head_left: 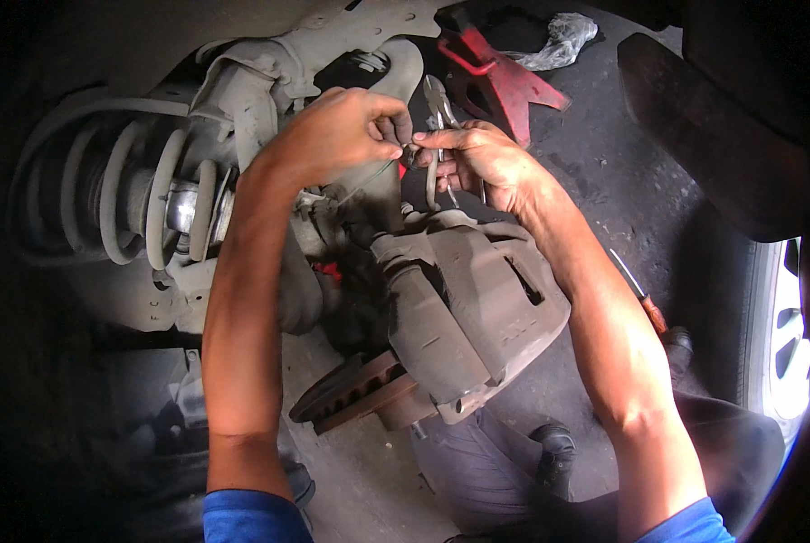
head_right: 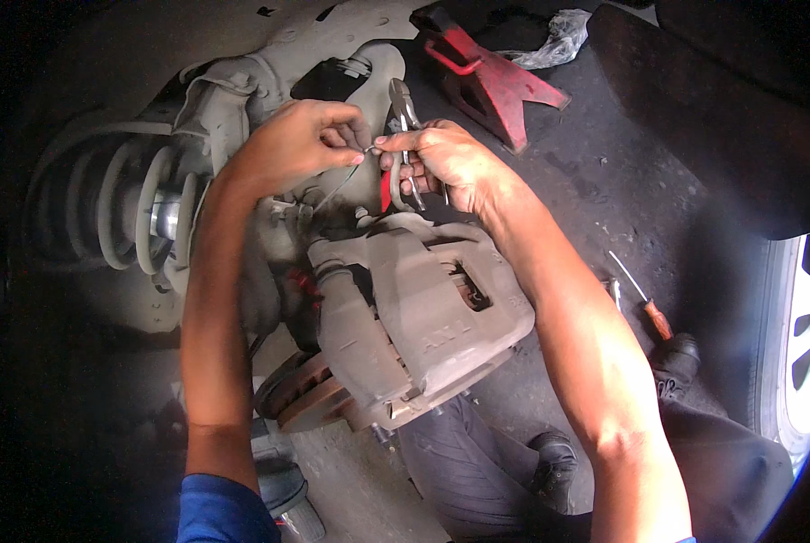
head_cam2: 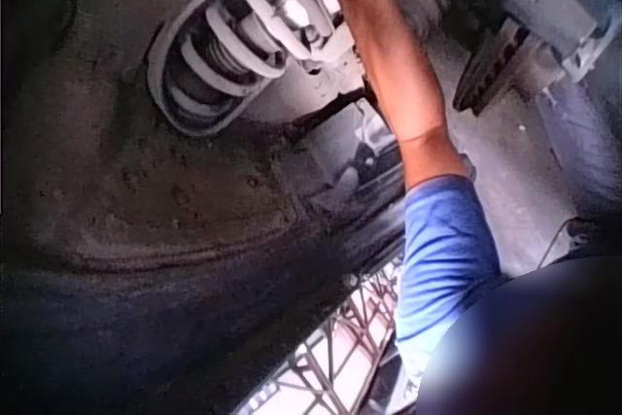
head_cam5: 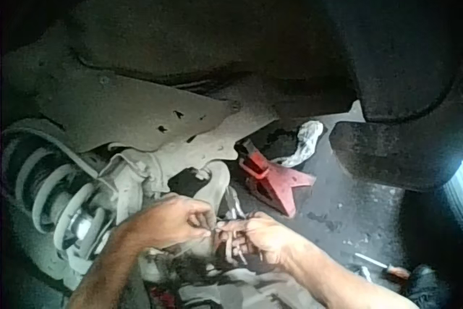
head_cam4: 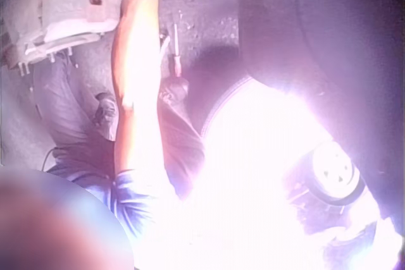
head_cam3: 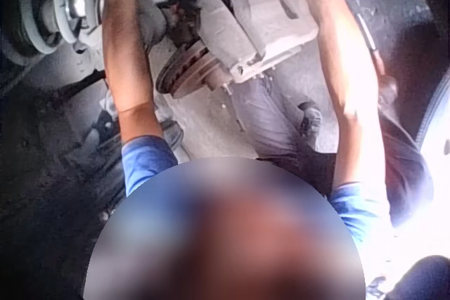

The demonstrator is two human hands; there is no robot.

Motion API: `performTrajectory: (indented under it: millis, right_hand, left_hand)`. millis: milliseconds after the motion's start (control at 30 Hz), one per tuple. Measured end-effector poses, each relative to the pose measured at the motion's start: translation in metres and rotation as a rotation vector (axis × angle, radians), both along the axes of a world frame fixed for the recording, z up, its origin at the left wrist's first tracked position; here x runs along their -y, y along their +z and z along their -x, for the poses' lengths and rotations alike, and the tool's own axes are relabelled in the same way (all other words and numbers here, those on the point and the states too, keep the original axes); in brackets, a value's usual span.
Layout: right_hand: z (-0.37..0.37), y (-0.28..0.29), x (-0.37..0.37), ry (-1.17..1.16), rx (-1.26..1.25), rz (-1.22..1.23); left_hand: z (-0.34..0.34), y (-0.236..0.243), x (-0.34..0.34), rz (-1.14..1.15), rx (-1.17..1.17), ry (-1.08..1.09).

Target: Replacing or repairing a component in a vehicle's braking system using pliers.

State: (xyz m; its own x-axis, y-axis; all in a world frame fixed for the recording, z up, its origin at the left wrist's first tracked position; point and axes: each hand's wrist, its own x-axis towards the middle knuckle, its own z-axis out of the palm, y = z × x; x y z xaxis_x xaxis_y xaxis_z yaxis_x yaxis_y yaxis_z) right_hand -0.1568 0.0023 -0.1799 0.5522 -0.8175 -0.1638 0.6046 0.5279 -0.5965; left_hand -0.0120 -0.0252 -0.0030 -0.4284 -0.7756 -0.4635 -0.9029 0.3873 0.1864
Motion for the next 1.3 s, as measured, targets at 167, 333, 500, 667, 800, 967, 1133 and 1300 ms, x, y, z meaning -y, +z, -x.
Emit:
performTrajectory:
  millis: [167, 333, 500, 667, 800, 967, 1133, 1300]
  right_hand:
    - [0.001, 0.001, -0.001, -0.007, -0.024, 0.001]
    - [0.004, 0.002, 0.002, 0.002, -0.021, 0.042]
    - [0.005, 0.006, 0.003, 0.004, -0.047, 0.109]
    - [0.005, 0.007, 0.000, -0.104, -0.078, 0.132]
    - [0.009, 0.010, 0.000, -0.132, -0.171, 0.231]
    - [0.023, 0.032, -0.014, -0.326, -0.309, 0.136]
    - [0.033, 0.018, -0.009, -0.425, -0.406, 0.331]
    - [0.036, 0.032, -0.012, -0.176, -0.480, 0.452]
  left_hand:
    - [0.003, -0.001, -0.001, 0.018, 0.031, -0.039]
    - [0.000, -0.001, 0.001, -0.008, 0.000, -0.041]
    - [-0.011, -0.004, 0.005, -0.136, -0.034, 0.137]
    - [-0.010, -0.005, 0.004, -0.228, -0.049, 0.202]
    - [-0.011, -0.003, 0.004, -0.277, -0.084, 0.163]
    - [-0.011, -0.001, 0.002, -0.235, -0.045, 0.167]
    - [-0.014, -0.006, 0.007, -0.241, -0.055, 0.159]
    - [-0.019, -0.003, 0.007, -0.286, -0.090, 0.130]
